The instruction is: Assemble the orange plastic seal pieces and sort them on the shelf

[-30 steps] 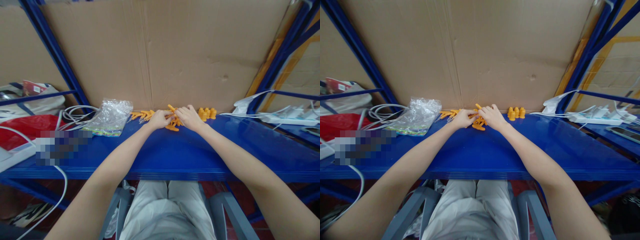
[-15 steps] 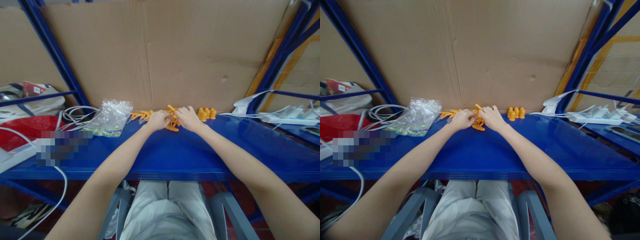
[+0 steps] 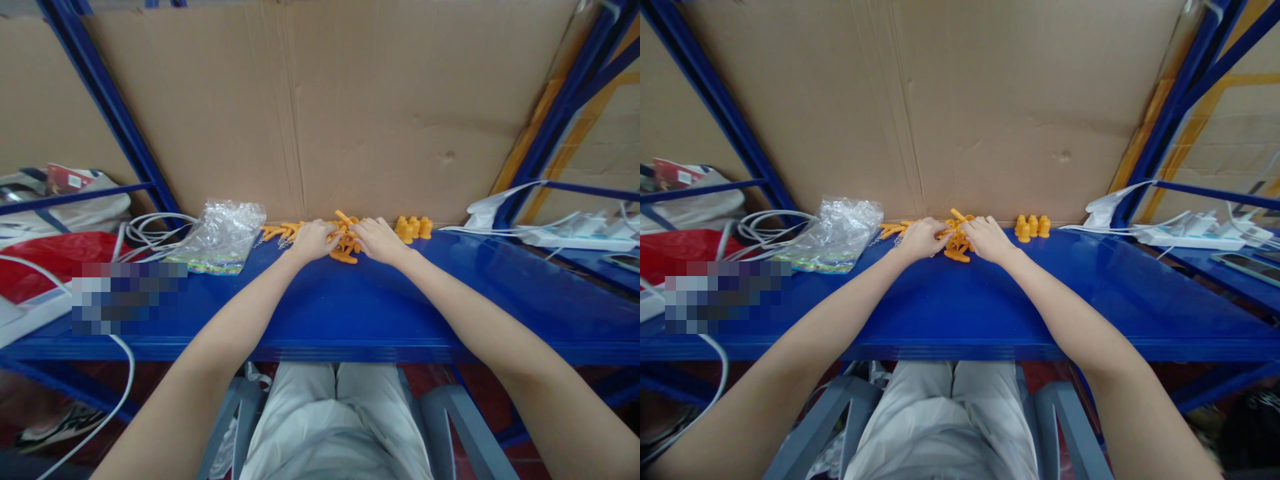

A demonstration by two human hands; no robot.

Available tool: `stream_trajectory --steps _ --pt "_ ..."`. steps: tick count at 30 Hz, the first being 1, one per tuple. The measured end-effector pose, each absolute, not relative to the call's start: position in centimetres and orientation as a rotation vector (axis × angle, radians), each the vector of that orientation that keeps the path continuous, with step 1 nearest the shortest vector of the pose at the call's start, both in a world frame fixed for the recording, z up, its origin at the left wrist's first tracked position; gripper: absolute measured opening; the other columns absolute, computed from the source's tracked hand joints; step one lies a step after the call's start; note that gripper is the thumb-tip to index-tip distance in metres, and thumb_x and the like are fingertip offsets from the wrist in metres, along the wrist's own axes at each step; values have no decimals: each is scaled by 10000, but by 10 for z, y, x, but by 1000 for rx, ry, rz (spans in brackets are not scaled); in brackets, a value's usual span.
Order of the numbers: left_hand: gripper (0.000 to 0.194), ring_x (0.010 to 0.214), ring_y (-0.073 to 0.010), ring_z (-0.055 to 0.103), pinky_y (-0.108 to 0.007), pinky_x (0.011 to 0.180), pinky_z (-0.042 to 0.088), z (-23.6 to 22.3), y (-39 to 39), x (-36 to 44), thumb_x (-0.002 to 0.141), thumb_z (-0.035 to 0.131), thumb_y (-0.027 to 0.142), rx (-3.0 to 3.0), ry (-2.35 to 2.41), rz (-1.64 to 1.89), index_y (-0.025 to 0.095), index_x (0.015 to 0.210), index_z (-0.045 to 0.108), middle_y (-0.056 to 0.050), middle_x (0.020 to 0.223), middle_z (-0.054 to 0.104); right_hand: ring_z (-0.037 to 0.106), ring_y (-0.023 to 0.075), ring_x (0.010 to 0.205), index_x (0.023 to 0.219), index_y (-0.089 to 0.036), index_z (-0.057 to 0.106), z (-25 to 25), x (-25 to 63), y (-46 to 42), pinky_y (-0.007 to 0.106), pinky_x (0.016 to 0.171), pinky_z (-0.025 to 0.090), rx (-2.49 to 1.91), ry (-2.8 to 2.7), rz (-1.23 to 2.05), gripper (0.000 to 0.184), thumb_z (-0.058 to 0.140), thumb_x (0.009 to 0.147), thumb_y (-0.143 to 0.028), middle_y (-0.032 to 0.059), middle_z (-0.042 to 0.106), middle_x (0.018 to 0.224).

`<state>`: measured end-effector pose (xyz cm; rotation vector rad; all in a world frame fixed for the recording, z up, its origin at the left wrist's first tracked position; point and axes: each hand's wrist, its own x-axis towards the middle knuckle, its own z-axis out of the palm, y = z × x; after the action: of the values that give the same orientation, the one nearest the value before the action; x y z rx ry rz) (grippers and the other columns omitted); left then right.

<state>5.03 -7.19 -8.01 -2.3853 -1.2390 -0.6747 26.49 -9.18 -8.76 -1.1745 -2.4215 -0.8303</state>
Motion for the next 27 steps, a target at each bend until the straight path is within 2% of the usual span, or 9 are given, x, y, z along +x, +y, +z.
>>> stream_trajectory --steps 6,12,16,20,24,27 --pt "331 1003 -283 720 -362 829 551 -80 -67 46 988 538 374 -2345 -1286 -699 181 1079 791 -124 1022 800 570 311 1036 1333 -104 623 -86 270 -90 376 836 319 -1232 -2375 -791 402 389 1027 -218 198 727 1122" --pt "298 1026 -285 675 -392 883 504 -77 -61 40 1010 507 348 -2287 -1273 -813 192 1055 757 -125 1047 777 588 361 1168 1418 -114 587 -83 283 -86 483 962 396 -1281 -2175 -711 465 385 1016 -236 226 707 1273" --pt "242 1081 -295 638 -437 952 453 -77 -55 31 1007 501 278 -2190 -1330 -944 206 1084 719 -124 1093 754 605 361 1262 1467 -154 547 -81 311 -66 543 1019 468 -1332 -1905 -519 519 441 976 -281 211 646 1424" --pt "210 1109 -298 622 -455 990 421 -79 -49 22 1005 492 232 -2120 -1396 -1010 222 1074 689 -118 1124 727 709 323 1103 1419 -195 595 -85 344 -44 526 984 558 -1380 -1747 -261 532 555 902 -317 175 715 1320" --pt "204 1157 -316 618 -467 1006 416 -79 -46 13 1015 489 242 -2073 -1513 -969 206 1083 678 -137 1174 697 750 315 1016 1236 -227 680 -93 367 -33 498 933 598 -1510 -1652 -132 389 647 865 -339 138 778 1133" --pt "203 1186 -329 620 -462 995 425 -77 -47 8 1009 501 255 -2045 -1578 -942 199 1087 680 -153 1201 691 751 304 1029 1174 -242 691 -93 374 -32 465 933 595 -1595 -1626 -127 319 661 869 -328 116 789 1111"
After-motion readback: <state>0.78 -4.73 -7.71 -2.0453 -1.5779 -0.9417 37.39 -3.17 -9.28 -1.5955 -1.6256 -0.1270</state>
